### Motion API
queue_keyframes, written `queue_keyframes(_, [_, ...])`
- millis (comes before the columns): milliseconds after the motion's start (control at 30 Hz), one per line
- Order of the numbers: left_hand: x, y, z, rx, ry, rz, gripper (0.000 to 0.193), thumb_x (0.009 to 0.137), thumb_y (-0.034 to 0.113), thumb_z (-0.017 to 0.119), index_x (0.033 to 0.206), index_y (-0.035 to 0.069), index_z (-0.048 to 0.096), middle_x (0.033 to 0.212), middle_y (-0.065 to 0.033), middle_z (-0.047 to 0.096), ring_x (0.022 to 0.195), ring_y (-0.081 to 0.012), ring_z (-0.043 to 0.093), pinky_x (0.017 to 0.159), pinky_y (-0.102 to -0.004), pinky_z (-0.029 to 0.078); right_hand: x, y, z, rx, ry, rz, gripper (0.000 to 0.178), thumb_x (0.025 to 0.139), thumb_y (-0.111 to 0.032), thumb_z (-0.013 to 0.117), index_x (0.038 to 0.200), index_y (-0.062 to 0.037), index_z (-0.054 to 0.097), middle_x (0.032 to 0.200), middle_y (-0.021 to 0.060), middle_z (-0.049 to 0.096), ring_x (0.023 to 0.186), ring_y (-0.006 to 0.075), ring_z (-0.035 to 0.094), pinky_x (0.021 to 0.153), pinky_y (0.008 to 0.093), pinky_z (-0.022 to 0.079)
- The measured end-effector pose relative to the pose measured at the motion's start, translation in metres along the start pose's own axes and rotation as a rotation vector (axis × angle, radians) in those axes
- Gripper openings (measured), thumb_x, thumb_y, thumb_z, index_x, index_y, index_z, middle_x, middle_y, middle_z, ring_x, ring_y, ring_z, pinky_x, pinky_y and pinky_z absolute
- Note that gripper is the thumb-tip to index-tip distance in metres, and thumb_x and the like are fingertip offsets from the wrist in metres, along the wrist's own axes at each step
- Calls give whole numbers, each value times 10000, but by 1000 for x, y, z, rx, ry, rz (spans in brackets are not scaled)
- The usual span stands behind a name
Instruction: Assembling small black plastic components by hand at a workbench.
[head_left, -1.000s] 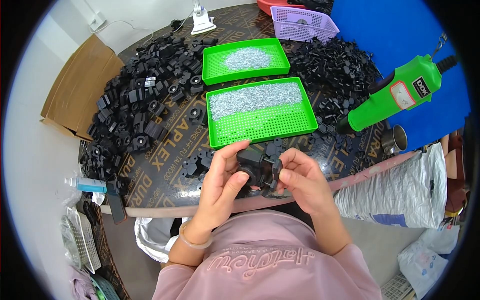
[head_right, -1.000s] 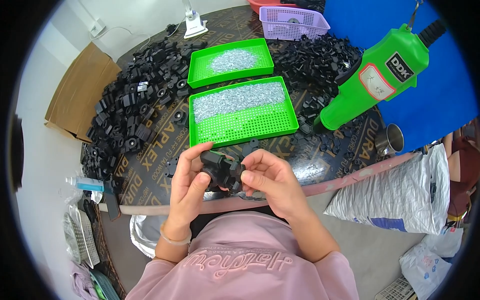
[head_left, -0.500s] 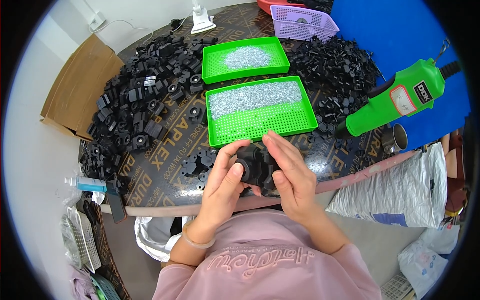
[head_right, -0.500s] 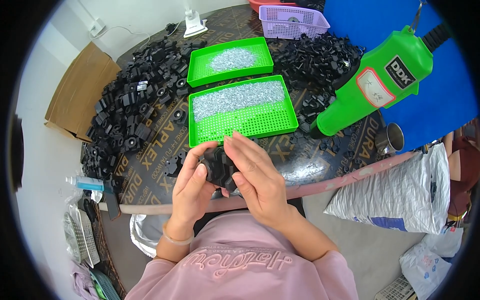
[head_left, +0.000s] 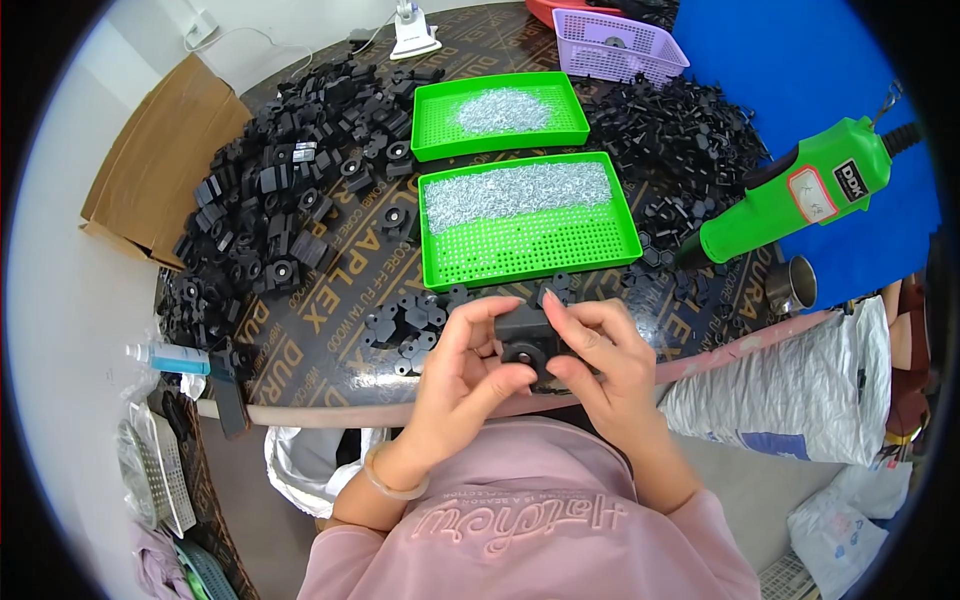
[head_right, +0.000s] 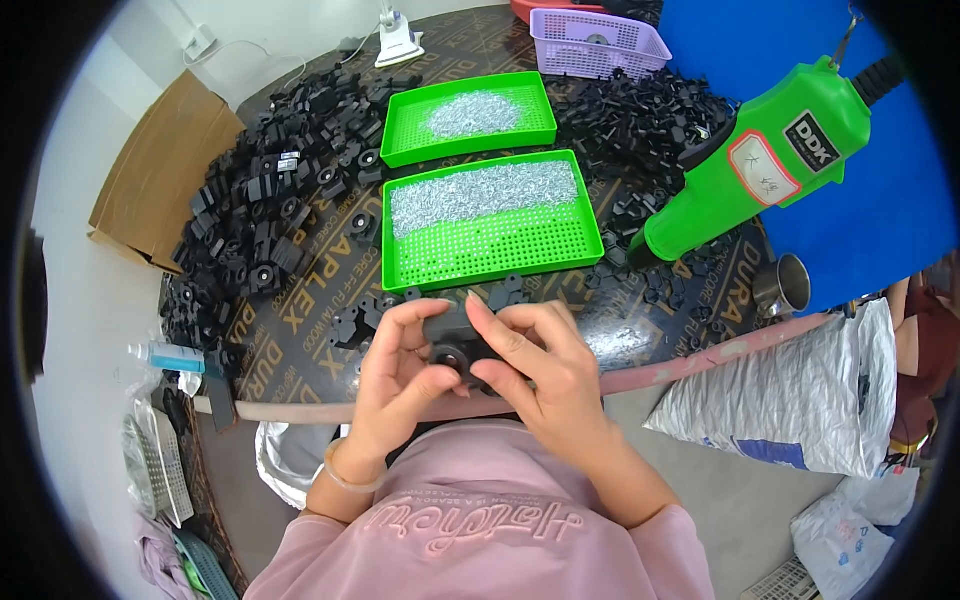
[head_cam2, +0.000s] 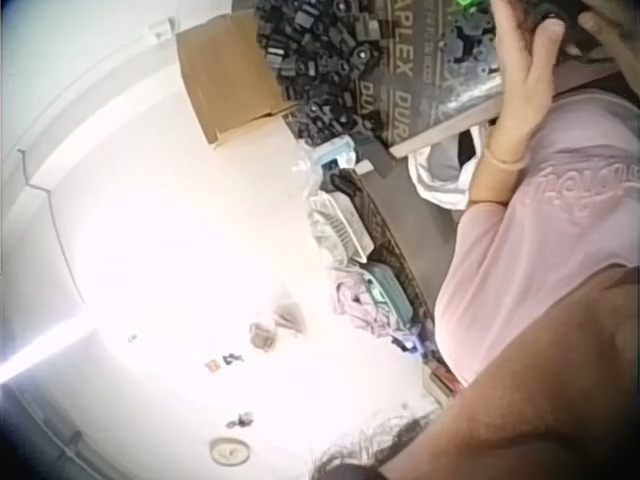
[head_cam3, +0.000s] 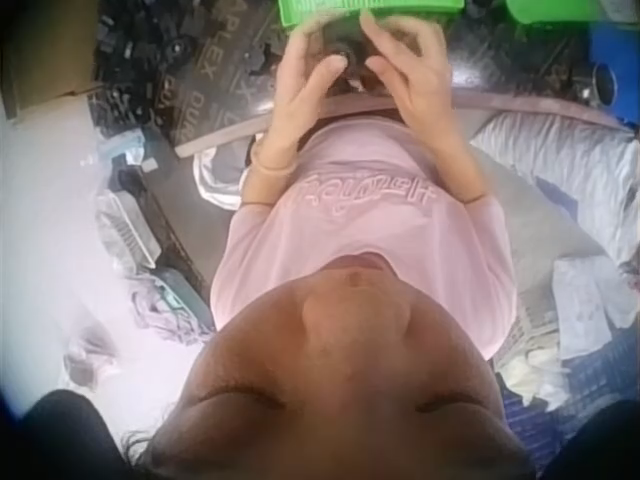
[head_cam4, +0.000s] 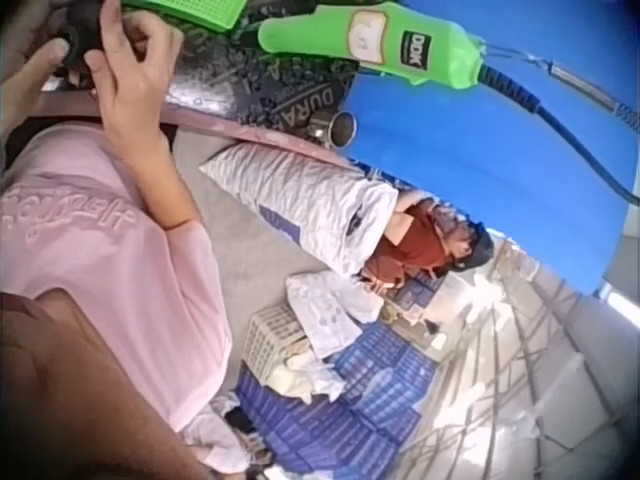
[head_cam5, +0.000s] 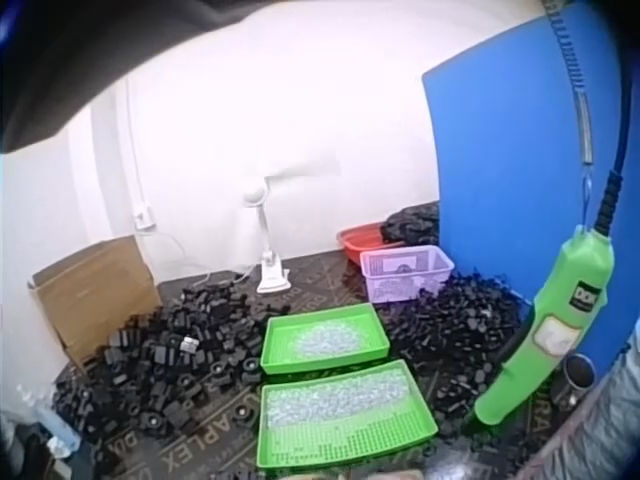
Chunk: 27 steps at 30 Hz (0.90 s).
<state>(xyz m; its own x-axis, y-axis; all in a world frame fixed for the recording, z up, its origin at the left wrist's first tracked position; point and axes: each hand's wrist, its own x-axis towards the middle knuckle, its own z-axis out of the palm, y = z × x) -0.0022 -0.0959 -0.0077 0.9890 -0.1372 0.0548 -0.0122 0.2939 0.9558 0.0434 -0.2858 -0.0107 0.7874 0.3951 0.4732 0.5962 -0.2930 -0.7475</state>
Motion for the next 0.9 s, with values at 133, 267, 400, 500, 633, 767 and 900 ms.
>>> queue_keyframes(133, [-3,-9,7,605,165,273,717,813,103,833,1384,0,411,1095,-140,658,853,-178,672,712,-288,571,-6,-17,-15,221,-169,191,769,791,-294,836,1444,-49,513,1129,180,660,914,250,692,750,327,588])
queue_keyframes(267, [-3,-12,15,1027,64,675,473,727,195,810,1131,6,652,979,-122,700,711,-224,654,591,-311,541,-27,-18,-6,382,-23,465,684,704,-301,912,1234,5,608,1044,161,704,915,219,716,787,327,604])
queue_keyframes(400, [-2,-23,23,1235,18,877,542,640,224,840,1106,21,653,1005,-133,705,728,-253,632,572,-311,528,-33,-12,-5,155,-11,436,506,715,-176,895,1111,-7,629,948,100,702,839,153,696,718,293,584])
queue_keyframes(500, [-2,-17,21,1190,16,784,619,630,304,878,1126,17,643,1058,-142,694,832,-296,624,652,-352,534,-37,-9,-6,289,44,488,496,728,-124,873,1130,-23,601,951,64,682,841,108,658,722,258,551])
queue_keyframes(633, [2,5,3,1090,74,672,581,660,390,870,1077,33,678,1023,-108,669,863,-311,594,728,-380,516,-37,16,-10,330,110,450,480,758,-103,855,1138,-16,574,969,59,667,864,93,635,726,241,517])
queue_keyframes(767, [27,41,-47,1302,363,510,331,726,99,814,1012,32,661,986,-124,682,897,-324,607,778,-407,491,-25,14,-18,-73,-40,441,389,784,-226,843,1058,-39,640,904,96,634,799,208,628,709,326,508])
queue_keyframes(900, [65,58,-117,1599,320,151,559,721,1,766,1251,43,592,1186,-142,625,1127,-364,577,961,-435,473,-21,22,-2,-168,-16,422,381,824,-316,802,1049,-54,643,1015,126,591,809,295,604,700,401,496])
